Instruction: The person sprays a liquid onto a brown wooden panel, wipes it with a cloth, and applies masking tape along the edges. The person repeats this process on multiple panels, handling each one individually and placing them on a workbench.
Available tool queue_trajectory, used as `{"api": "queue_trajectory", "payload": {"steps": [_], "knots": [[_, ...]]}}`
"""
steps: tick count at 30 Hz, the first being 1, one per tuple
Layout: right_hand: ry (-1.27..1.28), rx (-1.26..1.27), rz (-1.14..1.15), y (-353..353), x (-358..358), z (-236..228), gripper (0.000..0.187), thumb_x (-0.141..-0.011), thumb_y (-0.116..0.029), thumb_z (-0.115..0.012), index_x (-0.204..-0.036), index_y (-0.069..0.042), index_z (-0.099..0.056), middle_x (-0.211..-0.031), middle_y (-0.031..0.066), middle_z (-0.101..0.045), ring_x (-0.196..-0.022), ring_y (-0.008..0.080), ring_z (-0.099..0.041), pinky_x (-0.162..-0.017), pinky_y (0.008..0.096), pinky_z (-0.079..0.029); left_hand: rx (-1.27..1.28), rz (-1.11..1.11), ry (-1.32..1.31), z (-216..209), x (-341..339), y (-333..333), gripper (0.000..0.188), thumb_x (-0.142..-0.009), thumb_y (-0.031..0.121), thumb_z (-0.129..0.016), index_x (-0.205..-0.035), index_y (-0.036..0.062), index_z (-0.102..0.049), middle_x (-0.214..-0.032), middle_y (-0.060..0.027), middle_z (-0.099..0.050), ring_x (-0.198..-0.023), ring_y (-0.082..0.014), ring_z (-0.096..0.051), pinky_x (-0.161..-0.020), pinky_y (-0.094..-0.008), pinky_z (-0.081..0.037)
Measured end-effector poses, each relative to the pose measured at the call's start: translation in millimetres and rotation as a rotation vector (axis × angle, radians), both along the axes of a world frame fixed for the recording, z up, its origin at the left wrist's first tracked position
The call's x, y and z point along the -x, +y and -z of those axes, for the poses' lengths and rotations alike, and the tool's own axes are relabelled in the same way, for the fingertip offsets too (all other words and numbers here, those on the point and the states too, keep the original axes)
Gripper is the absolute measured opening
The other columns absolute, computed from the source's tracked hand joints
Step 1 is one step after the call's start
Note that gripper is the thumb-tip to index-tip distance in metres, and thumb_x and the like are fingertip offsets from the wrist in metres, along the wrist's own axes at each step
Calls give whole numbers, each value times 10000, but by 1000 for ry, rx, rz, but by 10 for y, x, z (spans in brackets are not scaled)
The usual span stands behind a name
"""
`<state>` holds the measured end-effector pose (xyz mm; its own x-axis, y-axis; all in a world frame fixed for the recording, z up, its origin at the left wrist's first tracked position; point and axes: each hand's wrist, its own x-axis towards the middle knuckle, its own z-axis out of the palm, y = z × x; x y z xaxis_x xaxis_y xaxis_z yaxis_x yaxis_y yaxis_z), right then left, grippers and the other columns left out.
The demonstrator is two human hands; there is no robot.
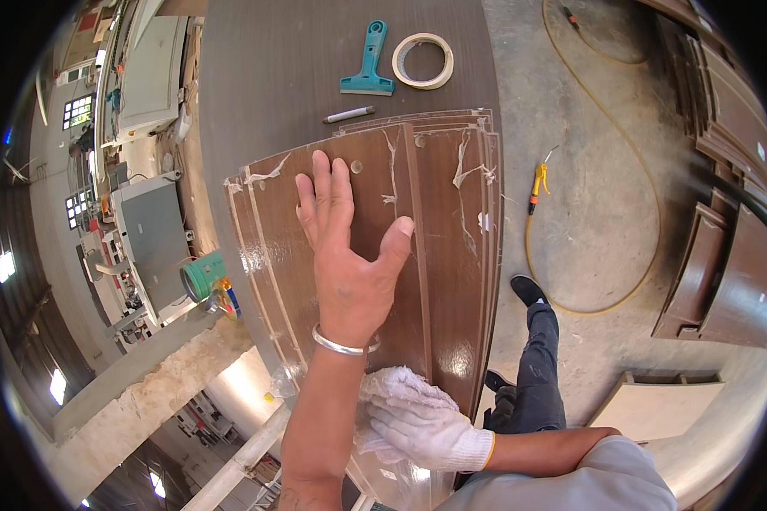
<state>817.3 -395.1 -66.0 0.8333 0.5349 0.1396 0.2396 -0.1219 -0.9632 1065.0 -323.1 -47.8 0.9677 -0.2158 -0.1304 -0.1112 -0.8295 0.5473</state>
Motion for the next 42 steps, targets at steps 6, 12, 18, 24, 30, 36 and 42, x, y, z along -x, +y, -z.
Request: {"api": "queue_trajectory", "payload": {"steps": [6, 12, 18, 24, 30, 36, 42], "knots": [[-2, -8, 13, -9, -26, -10, 501, -978, -221, -551, -1411, 20, -625, -1536, 169, -595, -1524, 296, -471, -1286, 458, -330, 4, 2, 11, -6, -14, -1, 908, -939, 339, -781, -1667, 17, -347, -1783, -149, -246, -1662, -384, -104, -1330, -534, -63], [-50, 22, 111, -61, -89, -43, 449, -884, -168, -632, -1309, -42, -703, -1414, 124, -692, -1379, 249, -627, -1206, 383, -455, -30, -8, 8, -44, -3, -61, 889, -933, 205, -796, -1670, 12, -336, -1778, -163, -250, -1667, -329, -118, -1331, -449, -154], [-63, 33, 35, -16, -41, -14, 503, -969, -225, -559, -1395, 30, -642, -1494, 178, -627, -1504, 300, -497, -1278, 449, -345, -63, -8, -11, -29, 15, -98, 876, -922, 145, -753, -1672, 10, -322, -1778, -167, -248, -1666, -344, -116, -1332, -453, -152], [-52, 35, 62, 5, -20, -15, 503, -955, -249, -592, -1382, 7, -659, -1476, 147, -643, -1474, 267, -526, -1265, 413, -364, -48, 7, -16, 13, 0, -65, 943, -875, 207, -741, -1690, 43, -295, -1789, -165, -218, -1664, -405, -86, -1322, -571, -16], [-58, 79, 86, -56, -80, -67, 525, -915, -280, -652, -1381, -37, -675, -1463, 95, -662, -1413, 197, -579, -1257, 337, -373, -37, 22, -2, 2, -2, -34, 932, -879, 209, -729, -1686, 33, -298, -1789, -166, -216, -1663, -407, -84, -1322, -569, -15], [-168, 149, 68, -59, -96, -67, 540, -890, -286, -671, -1368, -35, -680, -1443, 89, -673, -1408, 197, -583, -1255, 342, -378, -15, 34, 12, -2, -7, 10, 920, -896, 225, -731, -1684, 23, -299, -1789, -170, -214, -1662, -409, -86, -1322, -573, -18], [-179, 146, 64, -65, -99, -69, 513, -902, -299, -671, -1339, -31, -692, -1446, 97, -669, -1420, 200, -572, -1265, 348, -364, -45, 29, -27, 50, 9, -10, 906, -942, 315, -742, -1682, 23, -306, -1788, -171, -211, -1659, -411, -92, -1322, -576, -19]]}}
